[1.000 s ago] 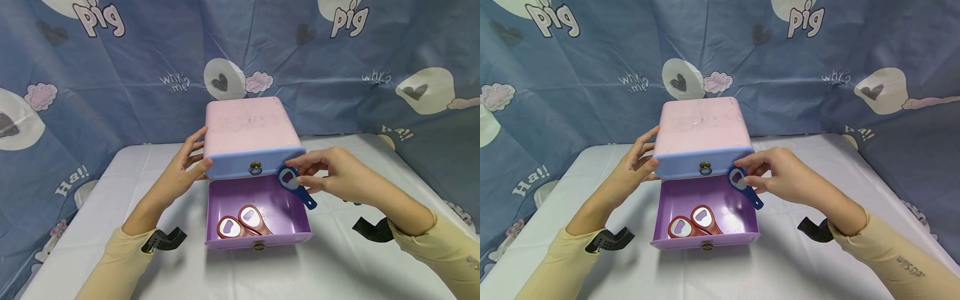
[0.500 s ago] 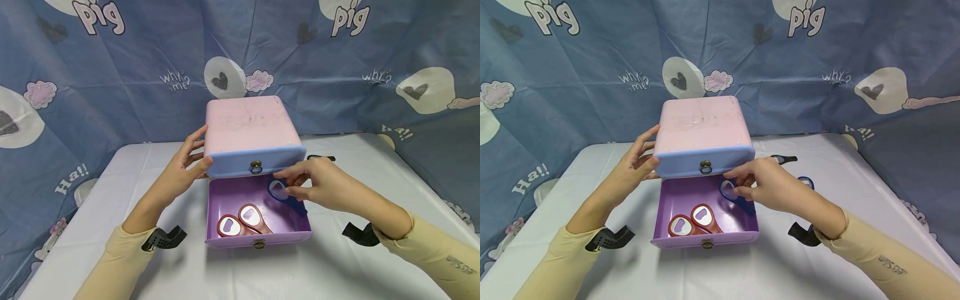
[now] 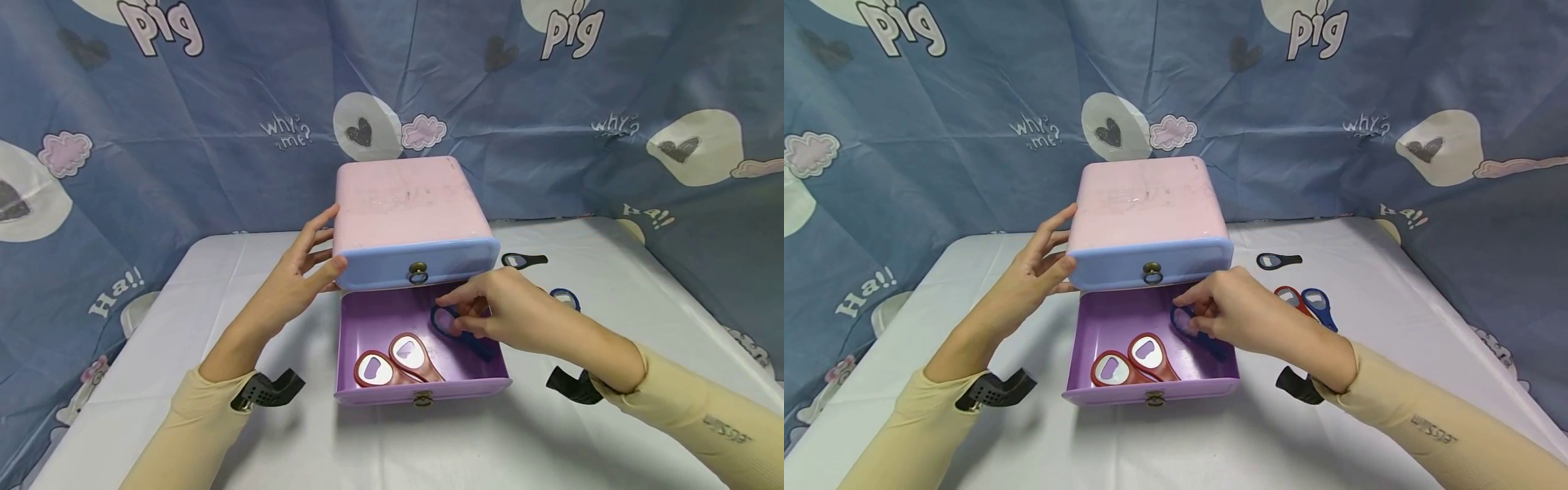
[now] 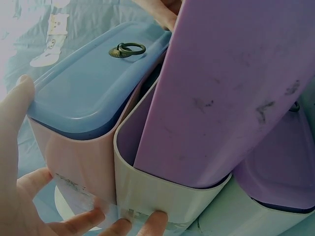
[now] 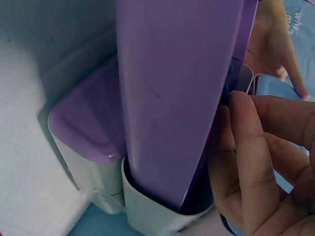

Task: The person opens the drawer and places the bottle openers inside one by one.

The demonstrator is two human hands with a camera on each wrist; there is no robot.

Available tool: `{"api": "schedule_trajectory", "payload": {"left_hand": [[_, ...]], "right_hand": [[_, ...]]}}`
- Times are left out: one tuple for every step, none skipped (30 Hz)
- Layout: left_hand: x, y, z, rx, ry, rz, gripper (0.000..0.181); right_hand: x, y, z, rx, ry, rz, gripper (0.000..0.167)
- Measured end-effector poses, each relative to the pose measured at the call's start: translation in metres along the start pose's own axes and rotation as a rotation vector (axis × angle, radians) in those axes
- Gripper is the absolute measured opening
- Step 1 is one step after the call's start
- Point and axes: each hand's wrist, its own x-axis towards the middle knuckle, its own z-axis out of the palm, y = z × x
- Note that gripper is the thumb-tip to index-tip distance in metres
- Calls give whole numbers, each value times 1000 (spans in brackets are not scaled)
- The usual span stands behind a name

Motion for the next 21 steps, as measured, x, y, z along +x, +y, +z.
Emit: {"api": "schedule_trajectory", "payload": {"left_hand": [[0,0,0,-1,0,1,74],[0,0,0,-1,0,2,74],[0,0,0,-2,0,2,74],[0,0,0,-2,0,2,74],[0,0,0,-3,0,3,74],[0,0,0,-2,1,3,74],[0,0,0,-2,0,3,74],[0,0,0,-1,-1,3,74],[0,0,0,0,-1,3,74],[0,0,0,1,-1,2,74],[0,0,0,2,-2,1,75],[0,1,0,2,-2,1,75],[0,0,0,2,-3,0,74],[0,0,0,2,-3,0,74],[0,0,0,3,-3,0,74],[0,0,0,2,-3,1,74],[0,0,0,1,-3,2,75],[0,0,0,0,-4,3,75],[0,0,0,-1,-4,4,75],[0,1,0,-1,-4,6,75],[0,1,0,-2,-3,8,75]], "right_hand": [[0,0,1,-1,-4,0,30],[1,1,2,0,-9,1,29],[1,1,2,-1,-13,0,28],[2,1,3,-5,-15,-6,27],[3,1,4,-9,-16,-12,26],[3,2,4,-11,-18,-17,26],[4,2,5,-13,-18,-21,25],[4,2,6,-18,-18,-25,24],[5,3,6,-23,-15,-26,25],[5,3,6,-28,-13,-25,27],[5,3,6,-33,-12,-21,28],[5,2,6,-39,-12,-20,30],[5,2,7,-47,-9,-19,32],[5,2,7,-53,-9,-20,32],[5,2,7,-60,-5,-27,32],[5,2,7,-68,-3,-34,30],[6,3,7,-75,-1,-40,29],[5,3,7,-82,0,-47,27],[5,3,6,-87,1,-50,25],[5,3,5,-93,3,-52,23],[5,3,4,-97,6,-48,22]]}}
